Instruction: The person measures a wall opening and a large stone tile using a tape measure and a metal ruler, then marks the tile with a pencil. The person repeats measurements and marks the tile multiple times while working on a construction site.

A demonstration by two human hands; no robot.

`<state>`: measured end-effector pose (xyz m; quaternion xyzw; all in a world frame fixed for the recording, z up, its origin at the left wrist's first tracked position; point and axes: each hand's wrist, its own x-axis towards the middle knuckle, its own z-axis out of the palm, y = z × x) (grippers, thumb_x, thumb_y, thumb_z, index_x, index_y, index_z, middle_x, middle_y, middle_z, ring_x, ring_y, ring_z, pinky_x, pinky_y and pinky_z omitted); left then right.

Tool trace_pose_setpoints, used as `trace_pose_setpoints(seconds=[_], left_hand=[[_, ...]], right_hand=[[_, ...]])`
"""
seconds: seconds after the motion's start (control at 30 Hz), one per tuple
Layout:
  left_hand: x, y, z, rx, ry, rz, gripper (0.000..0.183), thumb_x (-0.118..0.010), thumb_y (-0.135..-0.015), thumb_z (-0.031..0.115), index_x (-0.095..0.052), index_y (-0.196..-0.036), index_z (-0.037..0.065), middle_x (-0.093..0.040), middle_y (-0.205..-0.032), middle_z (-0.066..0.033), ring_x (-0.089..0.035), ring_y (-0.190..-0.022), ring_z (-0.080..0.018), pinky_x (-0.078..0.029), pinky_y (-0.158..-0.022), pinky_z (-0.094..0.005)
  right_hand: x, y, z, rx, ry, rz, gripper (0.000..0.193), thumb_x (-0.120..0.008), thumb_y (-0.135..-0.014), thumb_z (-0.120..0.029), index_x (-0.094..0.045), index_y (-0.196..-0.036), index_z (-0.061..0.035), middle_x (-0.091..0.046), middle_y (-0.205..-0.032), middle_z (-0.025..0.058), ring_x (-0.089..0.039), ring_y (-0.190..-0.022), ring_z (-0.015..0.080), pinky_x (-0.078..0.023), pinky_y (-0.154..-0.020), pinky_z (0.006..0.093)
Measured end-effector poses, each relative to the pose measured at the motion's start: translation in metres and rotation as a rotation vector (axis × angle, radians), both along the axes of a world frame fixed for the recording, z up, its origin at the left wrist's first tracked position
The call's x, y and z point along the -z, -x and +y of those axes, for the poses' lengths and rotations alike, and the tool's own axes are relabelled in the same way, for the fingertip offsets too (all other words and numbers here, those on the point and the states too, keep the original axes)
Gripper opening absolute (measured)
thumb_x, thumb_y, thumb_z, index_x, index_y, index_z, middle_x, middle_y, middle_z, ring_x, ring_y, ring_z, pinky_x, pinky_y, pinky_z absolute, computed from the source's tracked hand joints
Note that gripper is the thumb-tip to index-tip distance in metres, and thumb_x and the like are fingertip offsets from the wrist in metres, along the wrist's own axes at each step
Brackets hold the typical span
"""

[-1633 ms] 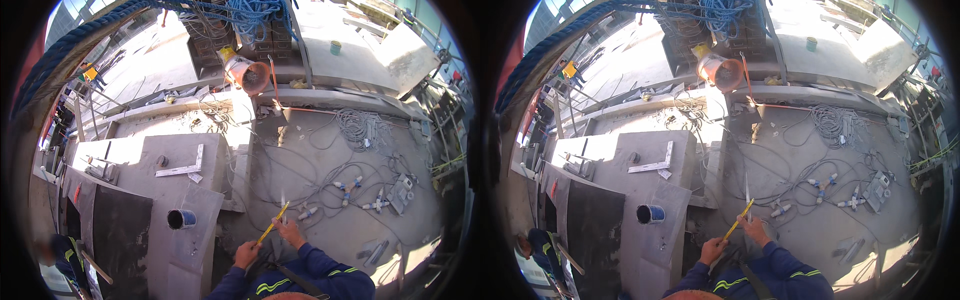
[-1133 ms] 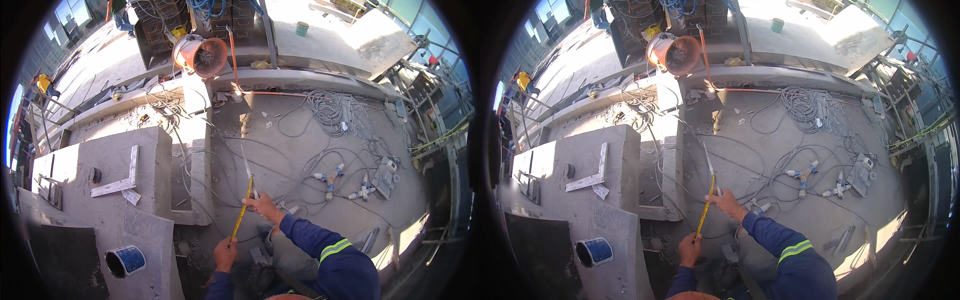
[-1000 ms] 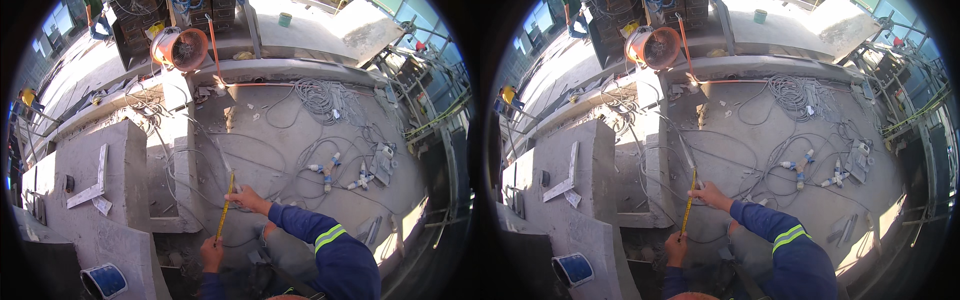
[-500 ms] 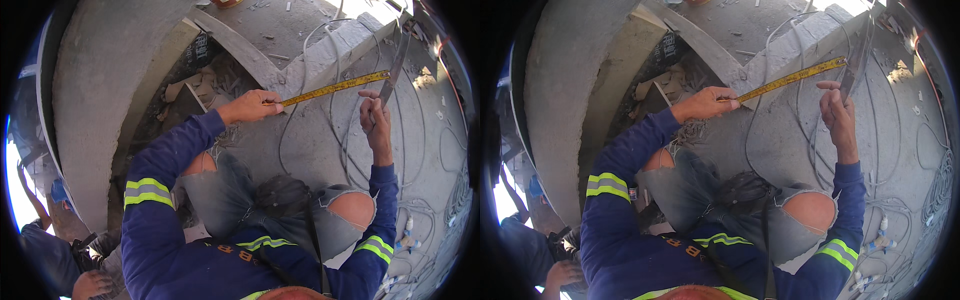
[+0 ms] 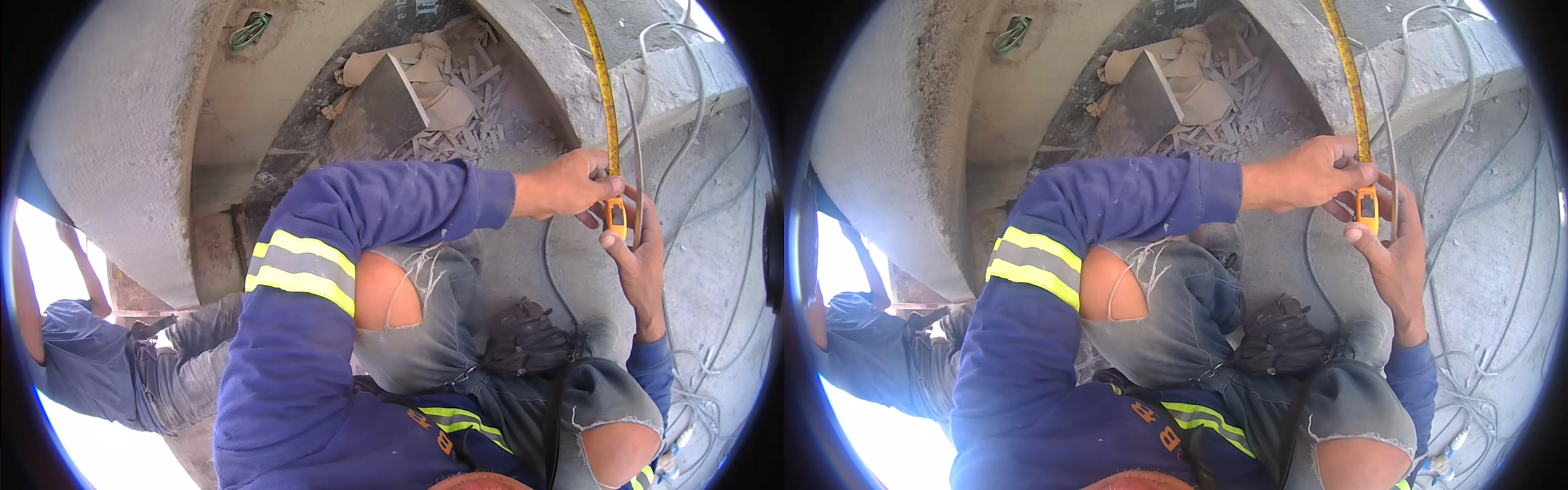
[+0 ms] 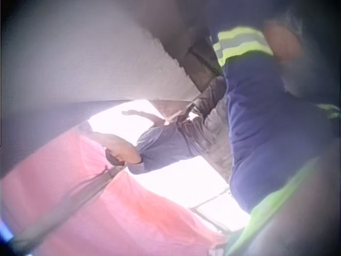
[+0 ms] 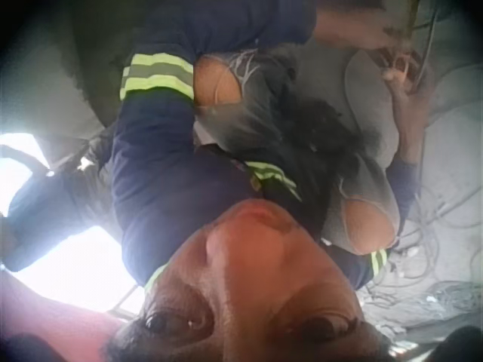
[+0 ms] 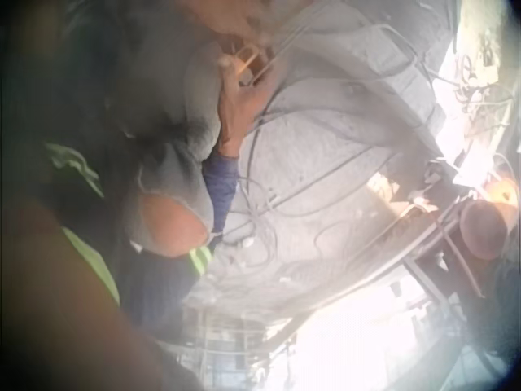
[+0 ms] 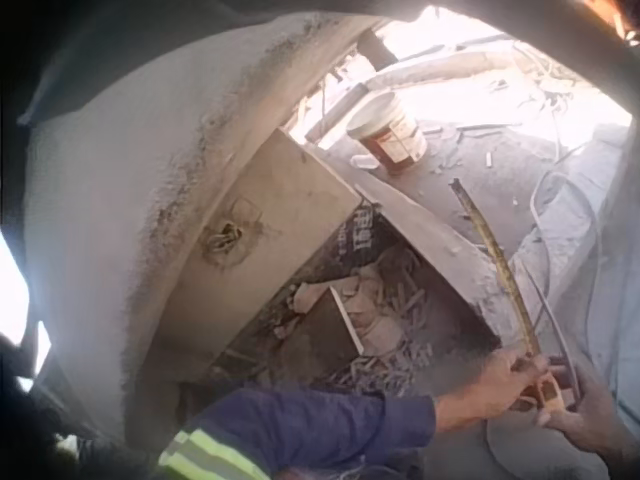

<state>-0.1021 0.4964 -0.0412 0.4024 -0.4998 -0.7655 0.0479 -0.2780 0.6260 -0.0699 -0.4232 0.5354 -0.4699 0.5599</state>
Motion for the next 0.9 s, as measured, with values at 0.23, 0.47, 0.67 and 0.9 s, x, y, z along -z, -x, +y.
trace_pose_setpoints(seconds=[0.23,0.47,0.67,0.9], left_hand=[[0.007,-0.022,-0.009,-0.042,0.157,-0.112,0.036,-0.070,-0.110,0.035,-0.075,-0.120,0.001,-0.077,-0.107,-0.0096,-0.075,-0.096,-0.0160,-0.063,-0.075,-0.0309],[-0.009,-0.072,-0.064,-0.303,0.242,0.152,0.038,-0.074,-0.108,0.036,-0.073,-0.123,0.002,-0.076,-0.108,-0.0064,-0.073,-0.090,-0.0157,-0.062,-0.078,-0.0311],[-0.019,-0.174,-0.114,-0.717,0.293,0.329,0.032,-0.075,-0.106,0.033,-0.071,-0.124,0.006,-0.073,-0.097,-0.0048,-0.074,-0.089,-0.0188,-0.063,-0.080,-0.0371],[-0.035,-0.352,-0.159,-1.188,0.388,0.323,0.021,-0.078,-0.104,0.028,-0.067,-0.111,0.011,-0.070,-0.104,-0.0028,-0.067,-0.090,-0.0175,-0.059,-0.079,-0.0359]], right_hand=[[-0.004,-0.003,-0.001,-0.068,-0.096,0.118,0.073,-0.084,-0.092,-0.032,-0.057,-0.152,-0.0010,-0.066,-0.131,0.0128,-0.064,-0.123,0.0231,-0.051,-0.104,0.0379],[-0.001,0.018,0.007,-0.080,-0.162,0.139,0.070,-0.082,-0.089,-0.038,-0.062,-0.146,-0.0036,-0.062,-0.119,0.0074,-0.060,-0.111,0.0204,-0.047,-0.101,0.0360],[-0.016,0.056,0.008,-0.140,-0.232,0.312,0.069,-0.080,-0.083,-0.036,-0.064,-0.141,-0.0009,-0.062,-0.115,0.0074,-0.059,-0.110,0.0208,-0.046,-0.102,0.0364],[-0.006,0.141,0.052,-0.154,-0.336,0.470,0.079,-0.080,-0.083,-0.031,-0.057,-0.152,0.0005,-0.061,-0.132,0.0118,-0.057,-0.125,0.0236,-0.043,-0.112,0.0379]])
